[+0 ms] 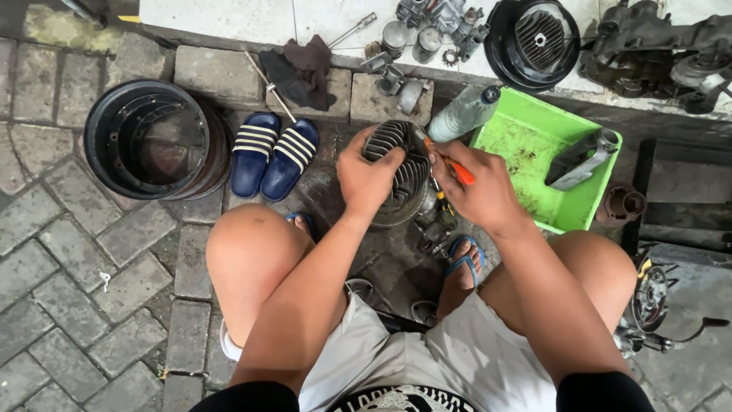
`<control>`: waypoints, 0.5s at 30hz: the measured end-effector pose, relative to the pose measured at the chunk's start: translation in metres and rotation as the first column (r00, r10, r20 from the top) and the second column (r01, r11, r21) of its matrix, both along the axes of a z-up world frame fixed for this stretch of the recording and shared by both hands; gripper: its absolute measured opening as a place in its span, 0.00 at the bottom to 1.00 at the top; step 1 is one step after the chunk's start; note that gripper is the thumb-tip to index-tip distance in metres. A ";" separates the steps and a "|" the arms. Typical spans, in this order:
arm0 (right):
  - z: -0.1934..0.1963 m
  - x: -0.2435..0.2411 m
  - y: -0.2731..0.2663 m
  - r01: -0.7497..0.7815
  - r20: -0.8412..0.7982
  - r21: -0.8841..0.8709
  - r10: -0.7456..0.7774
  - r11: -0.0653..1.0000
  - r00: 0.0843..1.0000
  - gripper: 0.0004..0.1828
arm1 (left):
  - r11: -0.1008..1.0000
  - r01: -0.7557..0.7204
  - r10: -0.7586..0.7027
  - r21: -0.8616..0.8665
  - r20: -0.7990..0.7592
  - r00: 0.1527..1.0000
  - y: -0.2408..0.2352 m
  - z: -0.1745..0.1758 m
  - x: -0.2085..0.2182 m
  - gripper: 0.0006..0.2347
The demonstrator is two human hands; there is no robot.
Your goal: The person scrubs a metal engine cylinder head with a brush, focusing on the cooling fins and crevices. After scrubbing, they wipe the component thoroughly with a dark cloth to remove residue.
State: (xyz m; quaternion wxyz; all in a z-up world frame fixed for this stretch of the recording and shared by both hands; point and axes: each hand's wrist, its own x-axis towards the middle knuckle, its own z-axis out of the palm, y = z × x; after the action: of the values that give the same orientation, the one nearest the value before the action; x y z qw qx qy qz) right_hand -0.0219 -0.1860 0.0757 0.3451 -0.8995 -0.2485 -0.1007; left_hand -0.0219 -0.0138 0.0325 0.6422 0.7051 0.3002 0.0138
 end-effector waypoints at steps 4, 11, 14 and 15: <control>-0.005 0.003 0.009 0.011 -0.069 0.146 -0.001 0.989 0.998 0.08 | 1.000 0.014 -0.014 -0.003 0.041 0.999 0.001 -0.004 0.002 0.18; -0.003 0.013 -0.004 -0.062 -0.204 0.198 0.103 0.978 0.974 0.07 | 0.999 0.042 -0.044 0.023 0.072 0.996 0.006 -0.005 -0.001 0.21; 0.004 0.004 0.002 -0.099 -0.153 0.007 0.099 0.995 0.983 0.06 | 0.996 0.059 -0.063 0.060 0.059 0.996 0.005 -0.004 -0.003 0.22; 0.005 -0.002 0.006 -0.085 -0.100 -0.101 0.075 0.991 0.992 0.07 | 0.995 0.059 -0.063 0.075 0.048 0.997 0.004 -0.004 -0.004 0.23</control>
State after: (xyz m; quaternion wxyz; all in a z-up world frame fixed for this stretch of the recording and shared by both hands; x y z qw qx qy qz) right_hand -0.0237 -0.1799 0.0807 0.3128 -0.9095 -0.2722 -0.0300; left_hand -0.0260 -0.0097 0.0282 0.6235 0.7365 0.2614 0.0230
